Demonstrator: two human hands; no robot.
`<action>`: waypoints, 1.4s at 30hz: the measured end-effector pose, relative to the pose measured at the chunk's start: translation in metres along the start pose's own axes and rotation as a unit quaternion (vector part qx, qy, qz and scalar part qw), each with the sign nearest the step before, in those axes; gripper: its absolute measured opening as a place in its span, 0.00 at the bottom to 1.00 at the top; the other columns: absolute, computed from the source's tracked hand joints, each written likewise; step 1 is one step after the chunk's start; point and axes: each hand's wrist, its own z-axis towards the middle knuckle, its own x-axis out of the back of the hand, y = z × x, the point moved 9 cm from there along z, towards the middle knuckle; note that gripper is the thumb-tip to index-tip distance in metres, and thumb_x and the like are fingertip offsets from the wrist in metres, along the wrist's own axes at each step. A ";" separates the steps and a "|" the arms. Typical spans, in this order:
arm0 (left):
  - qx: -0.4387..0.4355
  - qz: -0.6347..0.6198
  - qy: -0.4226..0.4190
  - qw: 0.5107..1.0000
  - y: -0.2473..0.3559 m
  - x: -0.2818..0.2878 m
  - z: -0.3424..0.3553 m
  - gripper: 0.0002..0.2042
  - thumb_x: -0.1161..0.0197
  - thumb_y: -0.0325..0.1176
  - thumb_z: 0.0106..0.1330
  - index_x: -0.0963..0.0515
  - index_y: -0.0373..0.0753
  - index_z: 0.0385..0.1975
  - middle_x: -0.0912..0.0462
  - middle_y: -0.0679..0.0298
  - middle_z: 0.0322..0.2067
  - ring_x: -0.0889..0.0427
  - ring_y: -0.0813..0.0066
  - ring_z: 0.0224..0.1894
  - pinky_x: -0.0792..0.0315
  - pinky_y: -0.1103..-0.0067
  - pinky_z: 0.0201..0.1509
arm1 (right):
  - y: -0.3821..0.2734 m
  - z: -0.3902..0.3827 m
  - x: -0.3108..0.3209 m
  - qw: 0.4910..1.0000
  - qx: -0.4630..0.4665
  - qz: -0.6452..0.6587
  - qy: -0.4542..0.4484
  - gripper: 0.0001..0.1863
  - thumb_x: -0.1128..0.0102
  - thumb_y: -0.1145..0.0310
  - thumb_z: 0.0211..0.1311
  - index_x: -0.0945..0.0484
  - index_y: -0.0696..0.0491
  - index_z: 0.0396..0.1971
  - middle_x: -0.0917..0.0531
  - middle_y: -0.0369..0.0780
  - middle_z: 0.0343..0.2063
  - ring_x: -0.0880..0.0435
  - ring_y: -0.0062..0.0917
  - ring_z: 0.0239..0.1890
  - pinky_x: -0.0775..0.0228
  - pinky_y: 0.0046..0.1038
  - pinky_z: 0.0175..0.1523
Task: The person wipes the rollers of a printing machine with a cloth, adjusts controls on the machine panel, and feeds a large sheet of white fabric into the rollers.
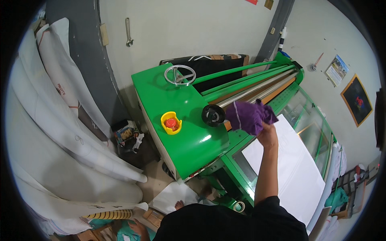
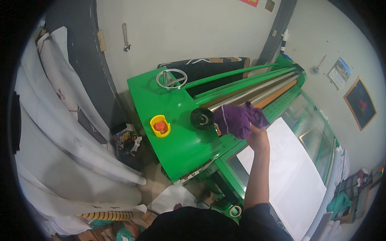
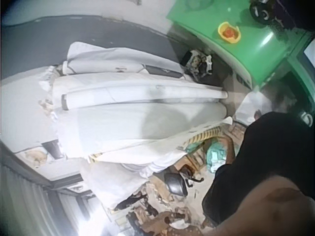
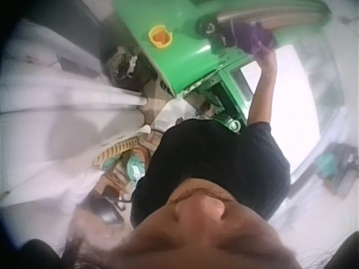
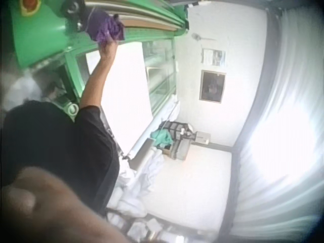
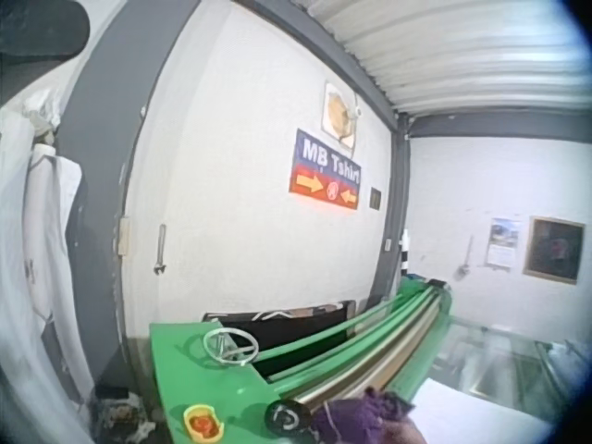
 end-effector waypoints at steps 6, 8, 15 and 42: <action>-0.085 0.183 -0.117 0.972 -0.004 -0.057 0.026 0.42 0.45 0.61 0.77 0.43 0.34 0.78 0.37 0.38 0.72 0.34 0.37 0.72 0.36 0.50 0.72 | -0.020 0.053 -0.121 0.989 0.026 0.043 -0.138 0.23 0.41 0.79 0.74 0.27 0.60 0.67 0.17 0.43 0.61 0.15 0.32 0.60 0.21 0.34 0.66; -0.115 0.133 -0.117 0.977 0.011 -0.071 0.028 0.41 0.45 0.60 0.77 0.44 0.33 0.78 0.38 0.37 0.73 0.34 0.37 0.72 0.37 0.51 0.73 | -0.009 0.068 -0.153 0.989 0.015 -0.105 -0.104 0.22 0.37 0.76 0.73 0.24 0.59 0.64 0.16 0.42 0.59 0.15 0.31 0.58 0.21 0.36 0.63; -0.184 -0.060 -0.207 0.959 0.130 -0.098 -0.047 0.39 0.41 0.50 0.77 0.44 0.29 0.77 0.38 0.36 0.74 0.33 0.39 0.73 0.36 0.56 0.74 | 0.064 0.088 -0.226 0.685 0.121 -0.678 -0.240 0.35 0.27 0.61 0.62 0.26 0.41 0.70 0.15 0.45 0.59 0.18 0.41 0.64 0.33 0.52 0.70; -0.362 -0.237 -0.888 -0.157 0.671 0.150 -0.662 0.27 0.41 0.51 0.80 0.16 0.27 0.53 0.19 0.62 0.30 0.20 0.69 0.28 0.30 0.74 0.33 | 0.083 -0.165 0.190 0.793 -0.335 -0.499 -0.098 0.32 0.33 0.57 0.70 0.26 0.52 0.70 0.16 0.54 0.58 0.16 0.48 0.60 0.25 0.43 0.65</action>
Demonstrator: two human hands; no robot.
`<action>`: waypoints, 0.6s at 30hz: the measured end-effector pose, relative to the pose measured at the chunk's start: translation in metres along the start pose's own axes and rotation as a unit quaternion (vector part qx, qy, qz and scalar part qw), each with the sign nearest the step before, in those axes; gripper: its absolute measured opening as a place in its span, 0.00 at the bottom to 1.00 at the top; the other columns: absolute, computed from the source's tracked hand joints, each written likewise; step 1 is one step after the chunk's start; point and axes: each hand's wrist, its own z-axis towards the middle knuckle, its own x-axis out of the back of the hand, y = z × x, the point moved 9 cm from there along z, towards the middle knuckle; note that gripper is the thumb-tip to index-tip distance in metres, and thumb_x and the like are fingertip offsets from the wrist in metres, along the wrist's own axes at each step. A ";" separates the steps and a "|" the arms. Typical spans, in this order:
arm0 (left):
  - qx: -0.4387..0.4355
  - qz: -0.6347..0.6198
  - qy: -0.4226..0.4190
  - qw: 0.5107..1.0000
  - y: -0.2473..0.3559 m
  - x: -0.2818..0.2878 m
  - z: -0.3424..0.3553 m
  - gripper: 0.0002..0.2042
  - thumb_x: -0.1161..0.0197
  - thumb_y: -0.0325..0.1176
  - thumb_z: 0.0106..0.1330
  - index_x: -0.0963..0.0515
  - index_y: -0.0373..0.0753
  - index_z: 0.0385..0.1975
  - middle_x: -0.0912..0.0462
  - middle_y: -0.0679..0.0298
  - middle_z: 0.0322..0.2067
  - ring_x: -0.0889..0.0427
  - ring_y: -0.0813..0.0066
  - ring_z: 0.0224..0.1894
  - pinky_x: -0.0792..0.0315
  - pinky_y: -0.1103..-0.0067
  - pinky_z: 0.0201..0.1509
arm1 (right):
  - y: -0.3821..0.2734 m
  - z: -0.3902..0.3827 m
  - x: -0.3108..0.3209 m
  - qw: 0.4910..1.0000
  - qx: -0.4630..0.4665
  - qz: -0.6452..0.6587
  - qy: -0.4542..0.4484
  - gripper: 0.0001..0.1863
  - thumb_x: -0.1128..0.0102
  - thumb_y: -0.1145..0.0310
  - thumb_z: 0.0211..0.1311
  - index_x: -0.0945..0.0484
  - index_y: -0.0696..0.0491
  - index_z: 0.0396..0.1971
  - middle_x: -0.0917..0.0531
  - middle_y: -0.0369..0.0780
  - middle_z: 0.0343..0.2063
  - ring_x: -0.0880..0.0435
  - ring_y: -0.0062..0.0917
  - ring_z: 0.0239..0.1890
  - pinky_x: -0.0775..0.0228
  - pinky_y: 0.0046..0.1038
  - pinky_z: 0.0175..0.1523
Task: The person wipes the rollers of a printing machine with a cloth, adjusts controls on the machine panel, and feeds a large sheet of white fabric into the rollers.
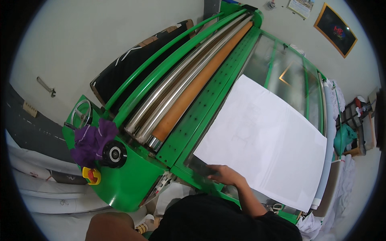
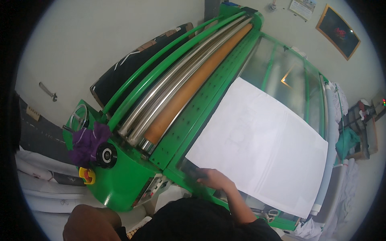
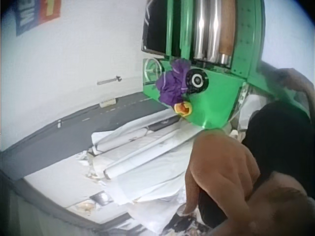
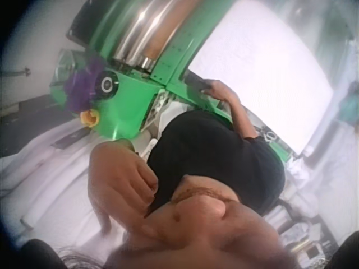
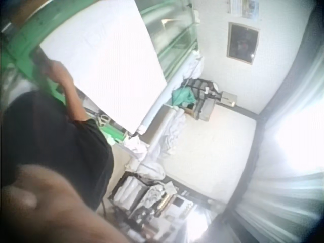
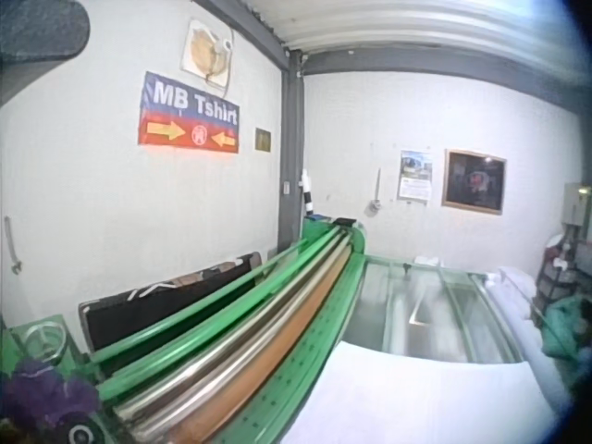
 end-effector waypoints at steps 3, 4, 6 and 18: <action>0.041 -0.030 0.027 0.998 0.000 0.013 0.010 0.25 0.42 0.50 0.80 0.15 0.29 0.51 0.20 0.62 0.29 0.20 0.68 0.28 0.29 0.73 0.34 | 0.009 -0.001 0.020 1.000 -0.009 0.016 0.025 0.30 0.32 0.58 0.69 0.25 0.53 0.69 0.16 0.55 0.57 0.16 0.48 0.61 0.25 0.42 0.65; 0.079 -0.050 0.038 0.995 -0.001 0.019 0.016 0.25 0.42 0.50 0.80 0.14 0.30 0.51 0.20 0.62 0.29 0.20 0.68 0.28 0.28 0.73 0.34 | 0.013 -0.001 0.025 0.999 0.000 0.012 0.043 0.30 0.32 0.59 0.69 0.24 0.53 0.68 0.15 0.55 0.57 0.16 0.48 0.61 0.25 0.42 0.64; 0.063 -0.076 0.047 0.994 -0.004 0.038 0.009 0.24 0.42 0.51 0.80 0.15 0.32 0.53 0.19 0.61 0.31 0.19 0.66 0.30 0.27 0.72 0.36 | 0.034 -0.016 0.049 0.992 -0.008 0.019 0.128 0.29 0.31 0.59 0.69 0.23 0.54 0.67 0.15 0.54 0.57 0.16 0.47 0.61 0.25 0.42 0.65; 0.342 -0.210 0.833 0.381 -0.229 -0.033 -0.530 0.22 0.34 0.47 0.75 0.26 0.43 0.62 0.18 0.60 0.55 0.18 0.60 0.54 0.25 0.66 0.57 | 0.230 -0.265 0.027 0.729 -0.174 0.115 0.652 0.21 0.40 0.67 0.79 0.23 0.60 0.65 0.16 0.48 0.60 0.16 0.32 0.60 0.23 0.34 0.62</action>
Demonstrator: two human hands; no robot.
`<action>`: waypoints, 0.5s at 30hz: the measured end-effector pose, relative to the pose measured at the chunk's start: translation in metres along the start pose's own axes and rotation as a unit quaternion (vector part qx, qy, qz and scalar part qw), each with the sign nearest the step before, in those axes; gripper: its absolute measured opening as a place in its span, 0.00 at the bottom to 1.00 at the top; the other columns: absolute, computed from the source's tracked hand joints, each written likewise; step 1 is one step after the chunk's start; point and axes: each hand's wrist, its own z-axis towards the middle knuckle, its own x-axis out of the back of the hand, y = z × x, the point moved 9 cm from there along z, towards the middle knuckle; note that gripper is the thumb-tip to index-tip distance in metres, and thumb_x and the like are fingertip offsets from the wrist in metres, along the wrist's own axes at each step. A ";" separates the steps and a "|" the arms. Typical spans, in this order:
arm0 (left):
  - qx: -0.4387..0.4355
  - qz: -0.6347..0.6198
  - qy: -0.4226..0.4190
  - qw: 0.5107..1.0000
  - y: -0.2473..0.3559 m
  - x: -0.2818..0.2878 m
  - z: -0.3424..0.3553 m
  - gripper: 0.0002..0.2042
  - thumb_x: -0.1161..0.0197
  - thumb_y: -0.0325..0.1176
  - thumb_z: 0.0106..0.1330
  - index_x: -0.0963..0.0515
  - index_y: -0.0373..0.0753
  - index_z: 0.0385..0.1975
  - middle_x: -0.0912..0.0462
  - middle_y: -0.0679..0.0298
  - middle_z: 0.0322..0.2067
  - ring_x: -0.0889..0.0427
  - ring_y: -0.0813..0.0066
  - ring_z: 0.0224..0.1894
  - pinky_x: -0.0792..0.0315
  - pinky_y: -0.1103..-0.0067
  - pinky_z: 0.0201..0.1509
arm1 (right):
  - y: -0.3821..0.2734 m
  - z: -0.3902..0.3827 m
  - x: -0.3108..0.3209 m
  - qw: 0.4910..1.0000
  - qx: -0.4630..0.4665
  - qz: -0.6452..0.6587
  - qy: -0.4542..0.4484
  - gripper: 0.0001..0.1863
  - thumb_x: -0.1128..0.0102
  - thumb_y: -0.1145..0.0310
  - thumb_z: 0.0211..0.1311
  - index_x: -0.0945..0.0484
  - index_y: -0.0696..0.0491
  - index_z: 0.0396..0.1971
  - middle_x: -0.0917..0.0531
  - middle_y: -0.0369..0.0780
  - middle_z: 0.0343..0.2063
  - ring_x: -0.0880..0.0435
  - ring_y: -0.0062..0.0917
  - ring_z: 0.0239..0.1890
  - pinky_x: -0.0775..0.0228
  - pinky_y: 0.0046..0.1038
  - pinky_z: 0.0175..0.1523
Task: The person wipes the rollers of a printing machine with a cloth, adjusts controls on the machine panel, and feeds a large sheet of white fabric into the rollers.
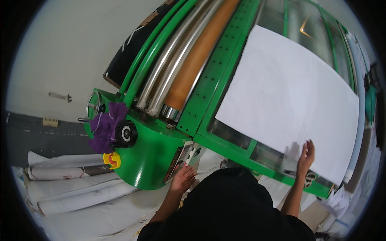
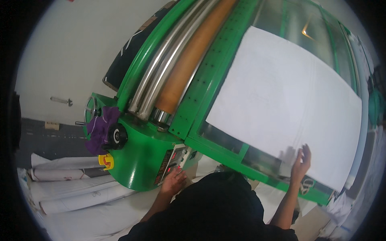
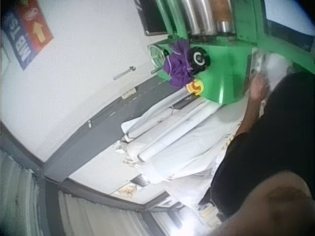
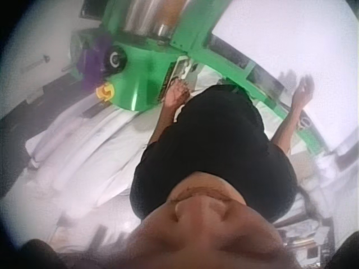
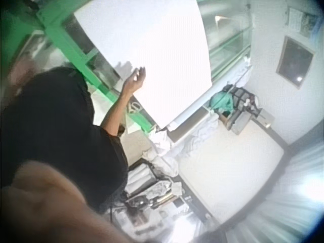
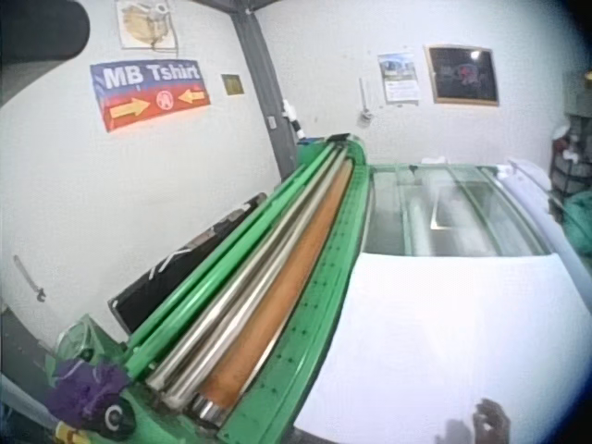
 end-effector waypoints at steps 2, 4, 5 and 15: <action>-0.016 -0.028 0.003 0.999 -0.013 0.037 0.040 0.21 0.33 0.43 0.75 0.26 0.44 0.63 0.20 0.60 0.59 0.19 0.61 0.56 0.24 0.65 0.58 | 0.051 -0.030 0.046 0.995 -0.049 0.007 0.085 0.23 0.42 0.65 0.80 0.26 0.61 0.67 0.18 0.49 0.63 0.18 0.35 0.63 0.25 0.35 0.65; -0.038 -0.040 0.001 0.998 -0.014 0.040 0.056 0.21 0.32 0.41 0.74 0.27 0.44 0.63 0.22 0.60 0.61 0.20 0.61 0.58 0.24 0.64 0.60 | 0.097 -0.057 0.081 0.986 -0.055 -0.024 0.157 0.24 0.42 0.65 0.80 0.26 0.61 0.68 0.21 0.51 0.65 0.20 0.36 0.65 0.25 0.36 0.65; -0.052 -0.037 0.002 0.998 -0.009 0.034 0.065 0.21 0.32 0.39 0.74 0.27 0.44 0.63 0.22 0.60 0.62 0.20 0.61 0.58 0.23 0.63 0.61 | 0.106 -0.069 0.089 0.982 -0.034 -0.081 0.169 0.24 0.42 0.65 0.79 0.26 0.61 0.68 0.21 0.52 0.65 0.21 0.37 0.66 0.25 0.37 0.66; -0.130 -0.053 -0.002 0.990 0.019 -0.018 0.093 0.15 0.30 0.35 0.73 0.23 0.41 0.55 0.18 0.61 0.55 0.17 0.63 0.57 0.19 0.66 0.60 | 0.059 -0.116 0.108 0.960 0.150 -0.128 0.199 0.24 0.43 0.67 0.80 0.28 0.59 0.69 0.26 0.50 0.70 0.34 0.46 0.76 0.44 0.44 0.79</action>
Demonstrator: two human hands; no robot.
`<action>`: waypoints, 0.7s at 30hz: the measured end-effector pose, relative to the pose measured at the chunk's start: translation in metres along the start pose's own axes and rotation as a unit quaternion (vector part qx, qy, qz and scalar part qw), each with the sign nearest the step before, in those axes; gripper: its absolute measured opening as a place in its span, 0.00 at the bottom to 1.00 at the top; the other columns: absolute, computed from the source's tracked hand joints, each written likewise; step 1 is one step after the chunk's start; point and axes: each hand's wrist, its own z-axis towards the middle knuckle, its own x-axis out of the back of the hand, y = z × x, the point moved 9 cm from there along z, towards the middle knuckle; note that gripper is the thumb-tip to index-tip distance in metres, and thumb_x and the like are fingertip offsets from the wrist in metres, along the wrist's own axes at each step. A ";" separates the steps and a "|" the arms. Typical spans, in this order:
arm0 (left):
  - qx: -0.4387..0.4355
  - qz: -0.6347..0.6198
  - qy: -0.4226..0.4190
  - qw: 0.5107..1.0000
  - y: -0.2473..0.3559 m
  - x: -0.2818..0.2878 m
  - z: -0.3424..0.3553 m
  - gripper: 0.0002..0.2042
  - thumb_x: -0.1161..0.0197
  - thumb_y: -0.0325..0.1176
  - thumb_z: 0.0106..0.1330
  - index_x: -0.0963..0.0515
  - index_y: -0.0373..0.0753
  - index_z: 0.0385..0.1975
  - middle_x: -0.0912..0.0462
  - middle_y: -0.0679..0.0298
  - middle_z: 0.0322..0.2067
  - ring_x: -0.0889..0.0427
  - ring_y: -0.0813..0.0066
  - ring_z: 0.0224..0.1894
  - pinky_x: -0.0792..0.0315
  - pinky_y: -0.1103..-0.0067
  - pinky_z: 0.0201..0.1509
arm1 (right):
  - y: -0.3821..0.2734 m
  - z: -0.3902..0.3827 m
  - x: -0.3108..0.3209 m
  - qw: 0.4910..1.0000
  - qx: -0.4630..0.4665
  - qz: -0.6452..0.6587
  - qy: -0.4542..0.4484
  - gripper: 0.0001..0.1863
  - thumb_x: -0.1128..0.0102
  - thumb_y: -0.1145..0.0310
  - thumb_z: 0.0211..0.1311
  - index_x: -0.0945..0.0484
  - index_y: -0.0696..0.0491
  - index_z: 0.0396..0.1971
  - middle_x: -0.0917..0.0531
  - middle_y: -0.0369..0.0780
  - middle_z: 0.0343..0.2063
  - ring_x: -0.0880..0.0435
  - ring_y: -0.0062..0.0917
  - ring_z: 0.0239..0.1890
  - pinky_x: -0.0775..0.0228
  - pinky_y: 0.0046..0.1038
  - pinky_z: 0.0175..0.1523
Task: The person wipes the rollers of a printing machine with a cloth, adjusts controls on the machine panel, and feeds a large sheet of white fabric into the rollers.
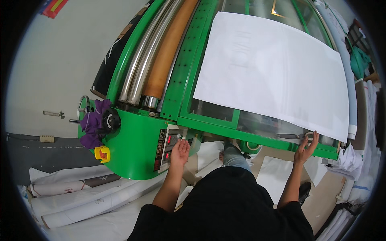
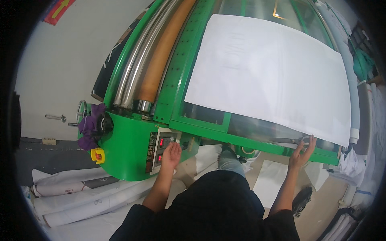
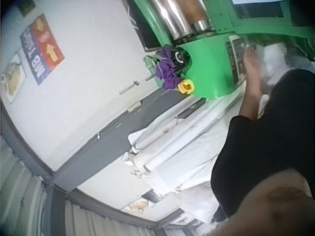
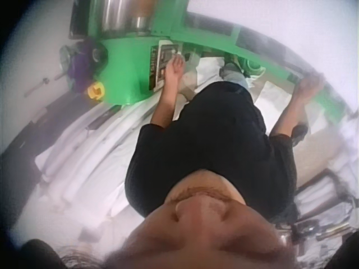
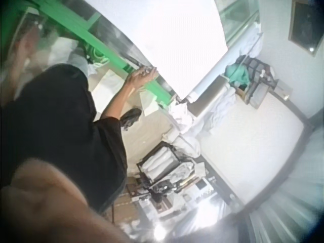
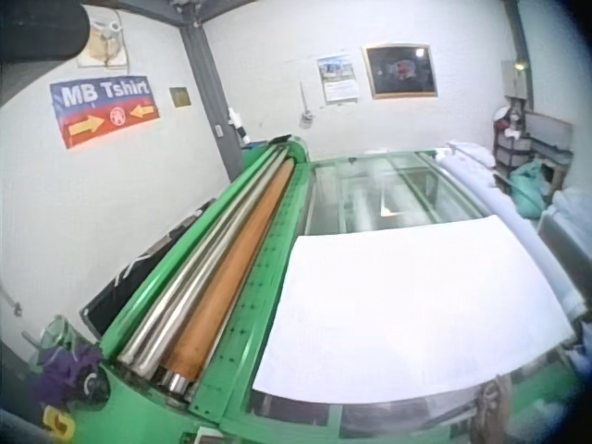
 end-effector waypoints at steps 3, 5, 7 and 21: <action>-0.020 -0.018 0.000 1.000 0.006 0.000 0.019 0.13 0.30 0.34 0.73 0.21 0.40 0.53 0.17 0.62 0.52 0.16 0.64 0.55 0.18 0.66 0.60 | 0.037 -0.004 0.016 0.995 -0.003 -0.089 0.034 0.24 0.46 0.65 0.81 0.29 0.62 0.69 0.27 0.53 0.70 0.36 0.51 0.77 0.45 0.49 0.79; -0.036 -0.024 0.006 0.999 0.011 -0.004 0.025 0.12 0.30 0.34 0.73 0.21 0.40 0.52 0.17 0.62 0.50 0.16 0.64 0.54 0.18 0.67 0.59 | 0.065 -0.003 0.019 0.990 -0.019 -0.139 0.024 0.26 0.48 0.61 0.81 0.29 0.61 0.69 0.27 0.54 0.70 0.36 0.53 0.77 0.46 0.51 0.79; -0.055 -0.029 0.019 0.998 0.017 -0.007 0.029 0.12 0.31 0.34 0.73 0.21 0.40 0.52 0.17 0.62 0.48 0.16 0.64 0.53 0.17 0.67 0.58 | 0.077 -0.002 0.018 0.983 -0.037 -0.177 0.021 0.28 0.48 0.56 0.81 0.28 0.60 0.69 0.27 0.55 0.70 0.36 0.55 0.76 0.46 0.52 0.78; -0.081 -0.031 0.076 0.993 0.027 -0.003 0.050 0.21 0.32 0.36 0.73 0.28 0.32 0.59 0.19 0.55 0.54 0.16 0.60 0.58 0.16 0.64 0.62 | 0.096 -0.008 0.008 0.974 -0.085 -0.212 -0.002 0.30 0.43 0.49 0.76 0.24 0.56 0.65 0.21 0.49 0.67 0.30 0.48 0.73 0.44 0.49 0.76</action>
